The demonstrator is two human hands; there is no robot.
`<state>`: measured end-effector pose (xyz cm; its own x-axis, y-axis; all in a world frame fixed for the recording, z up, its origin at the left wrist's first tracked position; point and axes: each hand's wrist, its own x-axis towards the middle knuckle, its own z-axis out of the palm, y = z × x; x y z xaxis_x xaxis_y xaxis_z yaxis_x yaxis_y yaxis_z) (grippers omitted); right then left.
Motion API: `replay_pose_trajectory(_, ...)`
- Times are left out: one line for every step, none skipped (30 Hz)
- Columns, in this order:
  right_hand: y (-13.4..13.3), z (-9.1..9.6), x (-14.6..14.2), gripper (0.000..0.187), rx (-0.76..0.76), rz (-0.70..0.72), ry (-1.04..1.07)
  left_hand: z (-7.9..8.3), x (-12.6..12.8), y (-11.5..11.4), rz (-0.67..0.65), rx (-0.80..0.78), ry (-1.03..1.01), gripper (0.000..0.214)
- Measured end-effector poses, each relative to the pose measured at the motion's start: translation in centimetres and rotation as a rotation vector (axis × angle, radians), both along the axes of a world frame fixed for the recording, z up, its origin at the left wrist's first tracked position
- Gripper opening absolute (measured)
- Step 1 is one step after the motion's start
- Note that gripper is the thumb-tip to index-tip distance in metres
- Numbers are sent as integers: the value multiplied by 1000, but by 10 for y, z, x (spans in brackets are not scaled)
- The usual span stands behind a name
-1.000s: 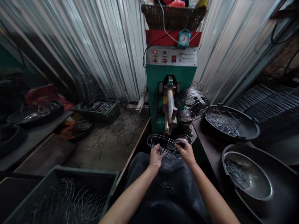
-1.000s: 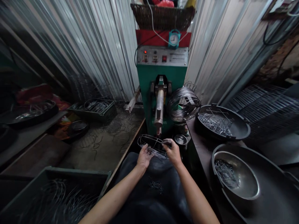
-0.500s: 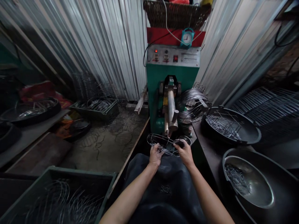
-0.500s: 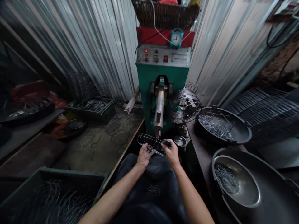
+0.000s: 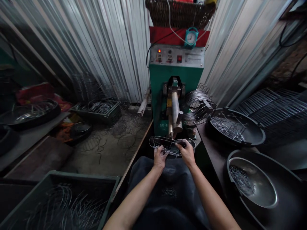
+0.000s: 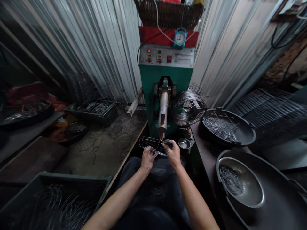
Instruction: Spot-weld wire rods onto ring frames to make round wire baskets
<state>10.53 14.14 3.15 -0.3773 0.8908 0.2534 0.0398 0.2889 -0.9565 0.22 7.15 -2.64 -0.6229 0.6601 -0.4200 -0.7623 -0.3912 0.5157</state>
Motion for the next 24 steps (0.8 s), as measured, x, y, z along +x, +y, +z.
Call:
replay_pose_trajectory(1,1,-1,19,0,-5,6,1,0,2,-1,3,4,36)
replay_pose_trajectory(3,2,-2,19,0,-15,10,2,-1,4,-2,0,7,36)
replay_pose_trajectory(5,2,-3,19,0,-27,15,2,-1,6,-2,-10,7,36)
replay_pose_trajectory(7,2,-3,19,-1,-37,20,3,-2,9,-1,-22,7,36)
replay_pose_trajectory(9,3,-4,19,-2,-44,25,3,-2,11,0,-32,6,36)
replay_pose_trajectory(11,3,-5,19,-3,-47,29,3,-2,14,1,-40,3,35)
replay_pose_trajectory(13,3,-6,18,-1,-48,32,3,-2,16,-1,-43,0,34)
replay_pose_trajectory(14,4,-6,18,2,-46,32,4,-2,17,-4,-44,-4,33)
replay_pose_trajectory(15,4,-7,17,5,-44,30,4,-2,18,-7,-45,-8,32)
replay_pose_trajectory(15,5,-7,17,7,-43,27,4,-2,18,-10,-48,-15,31)
replay_pose_trajectory(15,5,-8,17,6,-43,25,4,-2,18,-14,-53,-21,31)
replay_pose_trajectory(15,5,-8,17,2,-43,29,4,-2,18,-22,-62,-29,31)
replay_pose_trajectory(14,5,-9,17,-5,-41,37,4,-2,17,-32,-73,-36,31)
replay_pose_trajectory(14,5,-9,17,-14,-40,49,4,-2,15,-46,-86,-39,31)
replay_pose_trajectory(13,5,-9,17,-25,-37,58,4,-3,14,-62,-96,-36,32)
replay_pose_trajectory(13,4,-10,17,-37,-35,64,4,-2,12,-75,-106,-28,32)
replay_pose_trajectory(13,4,-10,17,-49,-33,65,5,-1,10,-84,-116,-16,33)
replay_pose_trajectory(13,2,-10,17,-60,-29,64,5,0,8,-91,-125,-3,34)
replay_pose_trajectory(13,1,-10,18,-75,-23,64,5,3,6,-98,-133,11,36)
replay_pose_trajectory(14,0,-9,19,-100,-23,78,5,6,5,-106,-143,23,39)
replay_pose_trajectory(15,-2,-8,20,-137,-30,103,5,11,4,-118,-155,33,43)
replay_pose_trajectory(16,-3,-6,22,-185,-41,136,4,15,4,-131,-168,41,48)
replay_pose_trajectory(18,-4,-4,24,-233,-52,169,4,20,5,-144,-181,47,53)
replay_pose_trajectory(20,-5,0,26,-275,-60,197,3,24,6,-151,-195,50,58)
